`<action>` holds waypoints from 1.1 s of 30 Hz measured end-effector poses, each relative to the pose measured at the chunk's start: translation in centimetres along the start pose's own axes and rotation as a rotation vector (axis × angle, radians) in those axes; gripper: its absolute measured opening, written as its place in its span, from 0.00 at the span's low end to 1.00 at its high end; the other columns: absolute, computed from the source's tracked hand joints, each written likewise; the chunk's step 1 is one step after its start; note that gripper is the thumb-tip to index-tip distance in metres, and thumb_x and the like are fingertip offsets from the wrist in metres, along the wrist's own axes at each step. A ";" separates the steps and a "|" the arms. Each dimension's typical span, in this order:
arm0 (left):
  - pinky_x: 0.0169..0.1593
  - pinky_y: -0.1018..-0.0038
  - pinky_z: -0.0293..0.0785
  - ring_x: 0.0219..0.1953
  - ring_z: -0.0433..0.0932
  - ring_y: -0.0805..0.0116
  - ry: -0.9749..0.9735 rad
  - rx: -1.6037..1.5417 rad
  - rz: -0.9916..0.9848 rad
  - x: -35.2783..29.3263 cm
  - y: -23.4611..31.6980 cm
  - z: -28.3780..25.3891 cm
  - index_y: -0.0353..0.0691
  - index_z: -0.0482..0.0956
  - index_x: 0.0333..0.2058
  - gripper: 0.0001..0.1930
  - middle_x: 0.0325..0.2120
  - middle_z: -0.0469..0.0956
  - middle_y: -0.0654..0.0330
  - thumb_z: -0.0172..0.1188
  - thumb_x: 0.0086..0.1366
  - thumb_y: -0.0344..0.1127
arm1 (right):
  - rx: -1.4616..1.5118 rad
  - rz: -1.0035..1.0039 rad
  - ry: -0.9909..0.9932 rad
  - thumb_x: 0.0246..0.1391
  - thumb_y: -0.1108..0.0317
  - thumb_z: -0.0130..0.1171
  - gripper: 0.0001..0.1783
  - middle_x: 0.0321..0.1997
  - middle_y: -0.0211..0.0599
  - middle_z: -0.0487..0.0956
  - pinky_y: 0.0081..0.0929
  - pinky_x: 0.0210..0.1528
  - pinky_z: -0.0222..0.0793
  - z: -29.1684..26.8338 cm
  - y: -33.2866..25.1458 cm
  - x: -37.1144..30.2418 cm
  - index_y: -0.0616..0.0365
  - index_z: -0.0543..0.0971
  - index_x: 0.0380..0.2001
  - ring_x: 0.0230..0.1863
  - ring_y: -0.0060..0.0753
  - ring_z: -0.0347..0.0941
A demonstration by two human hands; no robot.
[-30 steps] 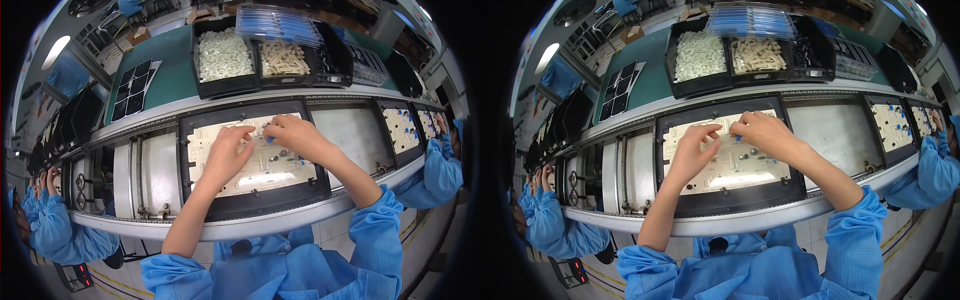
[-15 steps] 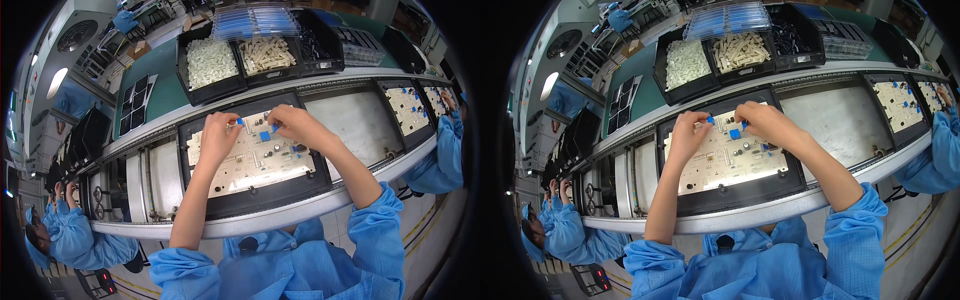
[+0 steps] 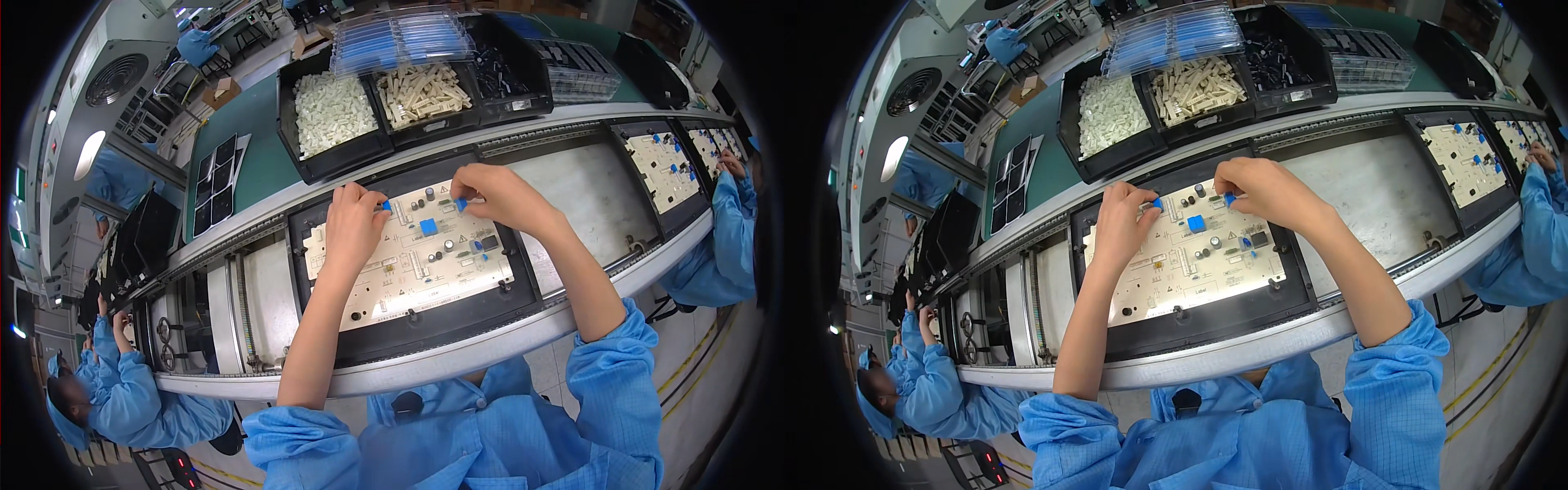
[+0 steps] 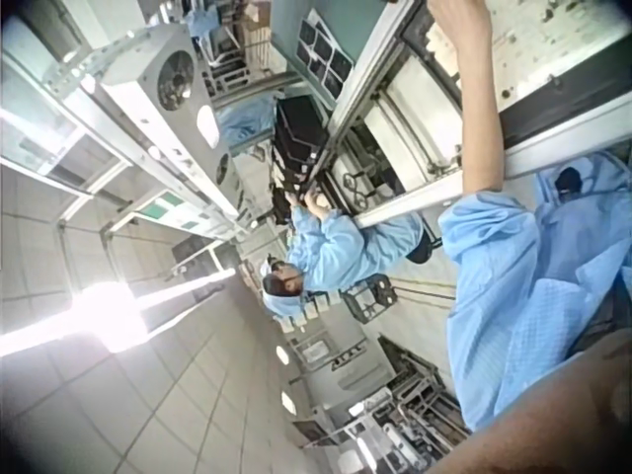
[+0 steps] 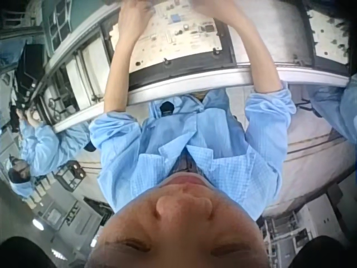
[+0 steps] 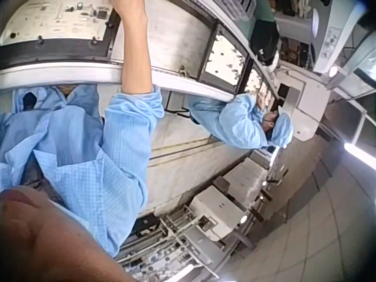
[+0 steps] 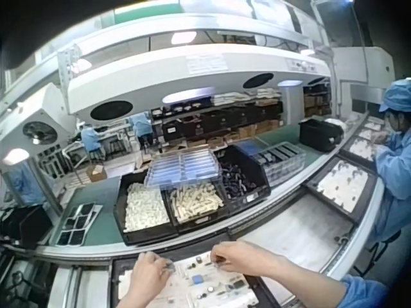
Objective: Placing and securing small electronic components onto a printed circuit board on an assembly line.
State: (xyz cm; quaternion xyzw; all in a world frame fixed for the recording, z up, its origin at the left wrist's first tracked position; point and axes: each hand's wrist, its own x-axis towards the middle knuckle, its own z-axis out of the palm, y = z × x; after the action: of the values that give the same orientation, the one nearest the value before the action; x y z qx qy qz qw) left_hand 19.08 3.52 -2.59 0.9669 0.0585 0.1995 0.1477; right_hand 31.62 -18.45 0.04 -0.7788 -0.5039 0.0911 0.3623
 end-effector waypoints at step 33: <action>0.43 0.68 0.66 0.37 0.67 0.59 -0.189 -0.192 0.050 -4.7 3.2 -2.8 0.38 0.79 0.33 0.11 0.30 0.70 0.57 0.65 0.49 0.31 | -0.063 -0.087 0.027 0.41 0.77 0.61 0.13 0.32 0.32 0.74 0.32 0.40 0.68 1.8 -1.9 -0.2 0.55 0.73 0.32 0.39 0.37 0.71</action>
State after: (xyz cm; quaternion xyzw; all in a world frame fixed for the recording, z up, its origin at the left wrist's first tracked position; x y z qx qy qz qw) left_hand 13.87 0.36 -0.89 0.9640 0.0007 0.1158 0.2395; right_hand 29.27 -17.36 -0.09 -0.7684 -0.5348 0.0489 0.3481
